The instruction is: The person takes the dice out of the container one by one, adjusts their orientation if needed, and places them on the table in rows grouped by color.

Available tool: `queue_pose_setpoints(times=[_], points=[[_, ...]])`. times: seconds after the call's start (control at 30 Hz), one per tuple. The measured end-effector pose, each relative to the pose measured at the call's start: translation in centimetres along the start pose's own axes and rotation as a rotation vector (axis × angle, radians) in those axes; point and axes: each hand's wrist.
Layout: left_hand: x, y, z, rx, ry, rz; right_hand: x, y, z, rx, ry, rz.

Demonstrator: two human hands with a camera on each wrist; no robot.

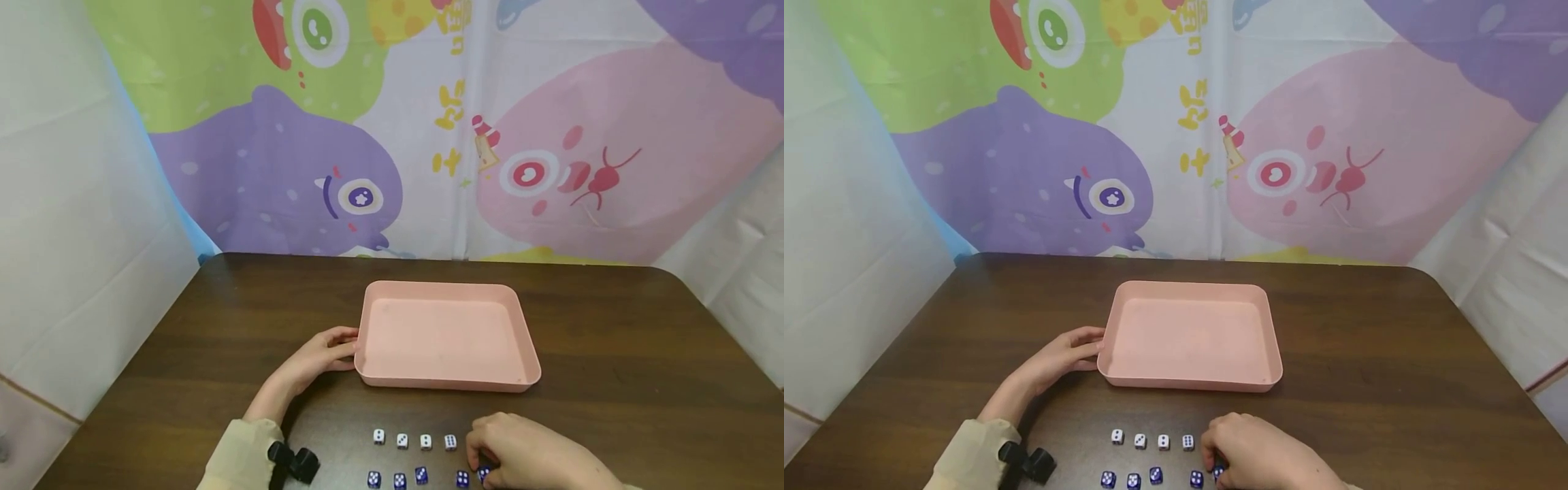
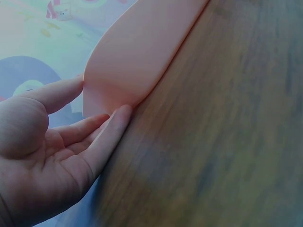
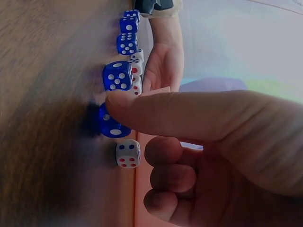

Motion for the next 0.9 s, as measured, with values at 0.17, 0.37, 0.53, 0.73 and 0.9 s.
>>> queue_pose_setpoints(times=[0.17, 0.37, 0.53, 0.73, 0.9], points=[[0.0, 0.1, -0.1, 0.003, -0.002, -0.007, 0.0, 0.0, 0.0, -0.007, 0.025, -0.022], [0.2, 0.0, -0.4, 0.003, -0.003, -0.006, 0.0, -0.2, 0.3, -0.06, 0.009, 0.022], [0.1, 0.2, -0.1, 0.005, 0.007, -0.003, -0.5, 0.1, 0.5, -0.061, 0.023, 0.113], [0.2, 0.1, 0.2, -0.002, 0.01, -0.022, -1.0, 0.7, 1.9, -0.064, 0.002, 0.343], [0.1, -0.3, 0.7, 0.003, 0.058, -0.004, -1.9, 1.2, 3.8, -0.015, -0.093, 0.602]])
Point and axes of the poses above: each hand's wrist, its own y-axis towards the middle knuckle, its own x-axis out of the palm, z = x × y, and after that the axes turned 4 degrees about -z, right-handed
